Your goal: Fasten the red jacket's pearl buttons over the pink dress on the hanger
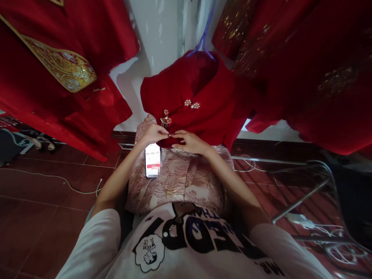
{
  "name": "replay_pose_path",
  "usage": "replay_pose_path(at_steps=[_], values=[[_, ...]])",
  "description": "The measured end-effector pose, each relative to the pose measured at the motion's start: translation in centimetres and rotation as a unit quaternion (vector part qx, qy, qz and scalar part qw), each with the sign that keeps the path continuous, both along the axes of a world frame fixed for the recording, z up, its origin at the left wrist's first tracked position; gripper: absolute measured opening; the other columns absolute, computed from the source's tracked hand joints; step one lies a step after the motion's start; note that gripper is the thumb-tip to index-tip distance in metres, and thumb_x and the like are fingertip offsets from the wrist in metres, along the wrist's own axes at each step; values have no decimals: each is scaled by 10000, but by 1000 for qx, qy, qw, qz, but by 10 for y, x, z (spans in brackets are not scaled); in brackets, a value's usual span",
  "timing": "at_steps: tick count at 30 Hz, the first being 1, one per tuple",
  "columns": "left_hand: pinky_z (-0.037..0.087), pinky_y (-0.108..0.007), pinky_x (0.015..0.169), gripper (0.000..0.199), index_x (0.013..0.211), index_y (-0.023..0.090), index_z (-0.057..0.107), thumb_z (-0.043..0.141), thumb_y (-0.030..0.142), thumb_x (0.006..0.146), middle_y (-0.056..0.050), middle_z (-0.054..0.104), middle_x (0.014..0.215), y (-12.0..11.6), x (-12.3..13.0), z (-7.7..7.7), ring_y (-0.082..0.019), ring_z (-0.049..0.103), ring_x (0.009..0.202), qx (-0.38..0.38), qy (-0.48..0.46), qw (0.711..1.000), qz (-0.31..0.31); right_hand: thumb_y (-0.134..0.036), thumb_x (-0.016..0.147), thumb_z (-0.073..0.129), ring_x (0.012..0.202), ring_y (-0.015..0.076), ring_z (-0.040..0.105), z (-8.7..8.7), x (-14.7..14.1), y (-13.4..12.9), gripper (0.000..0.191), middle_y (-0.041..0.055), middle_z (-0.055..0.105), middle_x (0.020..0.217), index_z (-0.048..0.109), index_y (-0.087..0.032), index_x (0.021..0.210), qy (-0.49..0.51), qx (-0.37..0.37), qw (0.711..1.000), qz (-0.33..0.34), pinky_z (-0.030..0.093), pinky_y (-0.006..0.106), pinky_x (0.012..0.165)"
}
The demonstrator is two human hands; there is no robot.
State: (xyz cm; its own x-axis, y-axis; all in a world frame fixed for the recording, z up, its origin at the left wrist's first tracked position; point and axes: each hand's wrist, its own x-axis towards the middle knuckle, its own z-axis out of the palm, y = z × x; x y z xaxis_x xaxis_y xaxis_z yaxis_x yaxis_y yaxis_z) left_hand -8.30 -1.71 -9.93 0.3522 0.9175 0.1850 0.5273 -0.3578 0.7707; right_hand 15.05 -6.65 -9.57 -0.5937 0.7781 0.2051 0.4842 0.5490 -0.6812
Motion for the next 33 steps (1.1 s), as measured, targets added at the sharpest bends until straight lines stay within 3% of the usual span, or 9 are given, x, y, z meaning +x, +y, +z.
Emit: replay_pose_path(at_steps=[4,8,11,14,18,21,27,30,33], values=[[598,-285,688,145,795,202,780,729,158,667,-24,795,756,5,-2,-2,-172,740,685,-29,-24,999,-38,-276,912,744,1288,292,681,1,0,2,409,162,672,1418,769,-174,1307,-24,16,999,-17,561,496,1119],[544,-264,662,230,906,207,757,748,178,678,-16,761,785,4,-5,2,-158,699,694,29,20,998,-53,-278,934,723,1211,269,726,15,10,1,225,105,745,1312,845,-231,1117,-36,-13,999,-22,601,462,1061],[521,-284,693,204,914,235,754,814,238,719,-15,742,850,-3,-6,9,-176,680,735,82,109,989,-64,-306,950,701,1178,248,739,34,24,-4,258,86,753,1314,834,-234,1159,2,-33,999,-14,624,426,1028],[532,-335,820,203,938,237,760,855,270,762,-37,718,964,-12,-2,17,-235,694,895,122,190,972,-67,-327,945,698,1117,228,762,53,38,-11,335,85,783,1247,805,-206,1239,42,-71,997,-4,632,411,1029],[524,-394,926,132,935,217,758,828,273,838,-79,693,1074,-19,5,20,-303,681,1059,142,234,960,-65,-355,933,710,1069,223,775,66,52,-16,380,79,795,1208,789,-200,1271,68,-95,993,-14,632,436,1052],[518,-388,942,64,899,200,748,785,233,858,-84,698,1025,-15,6,15,-297,684,1054,159,231,956,-84,-368,926,720,1085,228,769,67,58,-15,390,84,782,1247,786,-202,1272,84,-92,992,-29,628,454,1068],[515,-304,764,85,890,212,751,672,219,920,-48,713,863,-10,4,10,-208,701,808,186,224,950,-115,-402,936,703,1068,237,770,69,64,-14,405,81,804,1146,780,-193,1274,83,-79,993,-36,629,476,1059],[539,-325,825,130,891,202,756,647,223,958,-52,739,877,-13,5,12,-218,726,859,184,212,954,-100,-462,927,710,1085,248,767,74,67,-16,431,80,805,1140,781,-211,1271,86,-80,992,-37,616,481,1070],[564,-348,889,84,960,180,742,764,238,905,-53,765,918,-13,8,10,-215,742,901,131,135,979,-82,-499,909,722,1095,258,762,76,69,-16,456,93,803,1132,789,-209,1255,89,-89,991,-43,606,481,1082]])
